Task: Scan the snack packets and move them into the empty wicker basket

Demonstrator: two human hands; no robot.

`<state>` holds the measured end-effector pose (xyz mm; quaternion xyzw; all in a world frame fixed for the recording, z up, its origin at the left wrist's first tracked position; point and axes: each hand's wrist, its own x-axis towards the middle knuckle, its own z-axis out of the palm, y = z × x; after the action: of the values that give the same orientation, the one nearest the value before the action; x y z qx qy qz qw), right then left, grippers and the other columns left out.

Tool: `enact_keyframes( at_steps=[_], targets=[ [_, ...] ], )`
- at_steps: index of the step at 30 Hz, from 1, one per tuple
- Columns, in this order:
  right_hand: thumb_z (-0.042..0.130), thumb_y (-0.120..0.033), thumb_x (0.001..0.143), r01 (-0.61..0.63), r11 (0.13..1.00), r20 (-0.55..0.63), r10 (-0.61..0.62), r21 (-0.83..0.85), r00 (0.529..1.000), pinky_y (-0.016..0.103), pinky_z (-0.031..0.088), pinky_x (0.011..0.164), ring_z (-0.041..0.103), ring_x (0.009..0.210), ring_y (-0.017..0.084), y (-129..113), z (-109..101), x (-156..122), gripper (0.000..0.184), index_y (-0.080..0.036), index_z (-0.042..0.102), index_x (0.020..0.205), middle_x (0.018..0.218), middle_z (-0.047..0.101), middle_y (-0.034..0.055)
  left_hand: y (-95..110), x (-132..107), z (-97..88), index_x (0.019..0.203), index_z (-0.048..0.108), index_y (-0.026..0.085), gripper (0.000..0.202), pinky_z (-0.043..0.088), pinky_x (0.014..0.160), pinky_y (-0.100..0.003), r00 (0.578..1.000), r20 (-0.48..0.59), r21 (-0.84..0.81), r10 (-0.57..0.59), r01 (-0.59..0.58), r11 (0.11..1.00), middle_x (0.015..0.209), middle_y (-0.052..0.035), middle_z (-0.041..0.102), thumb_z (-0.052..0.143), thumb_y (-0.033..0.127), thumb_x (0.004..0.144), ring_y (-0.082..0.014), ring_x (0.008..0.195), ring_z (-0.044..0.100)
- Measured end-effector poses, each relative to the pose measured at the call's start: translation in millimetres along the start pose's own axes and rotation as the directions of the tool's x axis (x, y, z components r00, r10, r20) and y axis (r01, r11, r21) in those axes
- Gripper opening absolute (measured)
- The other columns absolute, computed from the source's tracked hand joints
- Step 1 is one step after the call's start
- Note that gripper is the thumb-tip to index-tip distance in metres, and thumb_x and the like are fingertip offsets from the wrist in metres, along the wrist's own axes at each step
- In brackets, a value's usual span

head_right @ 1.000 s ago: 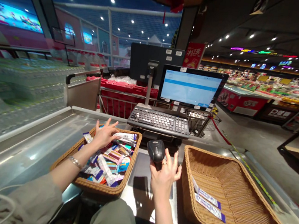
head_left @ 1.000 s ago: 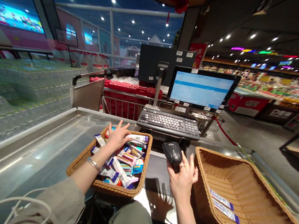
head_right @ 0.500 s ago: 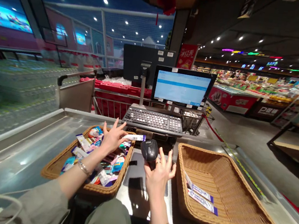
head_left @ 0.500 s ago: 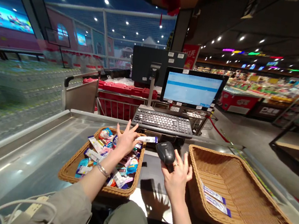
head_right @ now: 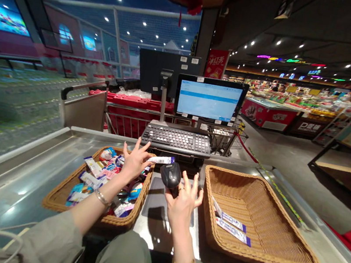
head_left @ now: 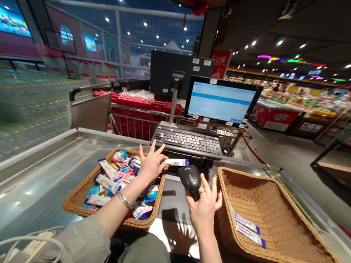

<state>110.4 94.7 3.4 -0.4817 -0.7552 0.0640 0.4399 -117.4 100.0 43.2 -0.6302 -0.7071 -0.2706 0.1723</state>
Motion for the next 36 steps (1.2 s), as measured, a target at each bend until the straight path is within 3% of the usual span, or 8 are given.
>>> enact_keyframes(
  at_steps=[14,36],
  targets=[
    [0.054,-0.041,0.088,0.033,0.999,-0.013,-0.033,0.008,0.999,0.065,0.012,0.108,0.027,0.145,0.035,-3.3,-4.7,-0.6,0.024,-0.024,0.07,0.095,0.137,0.06,0.0083,8.6,4.6,-3.2,0.092,0.071,0.03,0.009,-0.007,0.112,-0.076,0.999,0.044,-0.025,-0.015,0.016,1.0,0.15,-0.0017,0.049,0.069,0.032,0.083,-0.0344,0.15,0.019],
    [0.055,-0.036,0.085,0.063,0.997,-0.009,-0.063,-0.036,0.998,0.063,0.012,0.11,0.027,0.145,0.033,-6.6,-17.6,-3.5,0.022,-0.025,0.071,0.096,0.137,0.06,0.0058,8.9,6.3,-4.9,0.092,0.071,0.03,0.01,-0.006,0.112,-0.076,1.0,-0.011,-0.002,-0.012,0.012,1.0,0.149,-0.0012,0.049,0.067,0.036,0.085,-0.0341,0.151,0.018]
  ],
)
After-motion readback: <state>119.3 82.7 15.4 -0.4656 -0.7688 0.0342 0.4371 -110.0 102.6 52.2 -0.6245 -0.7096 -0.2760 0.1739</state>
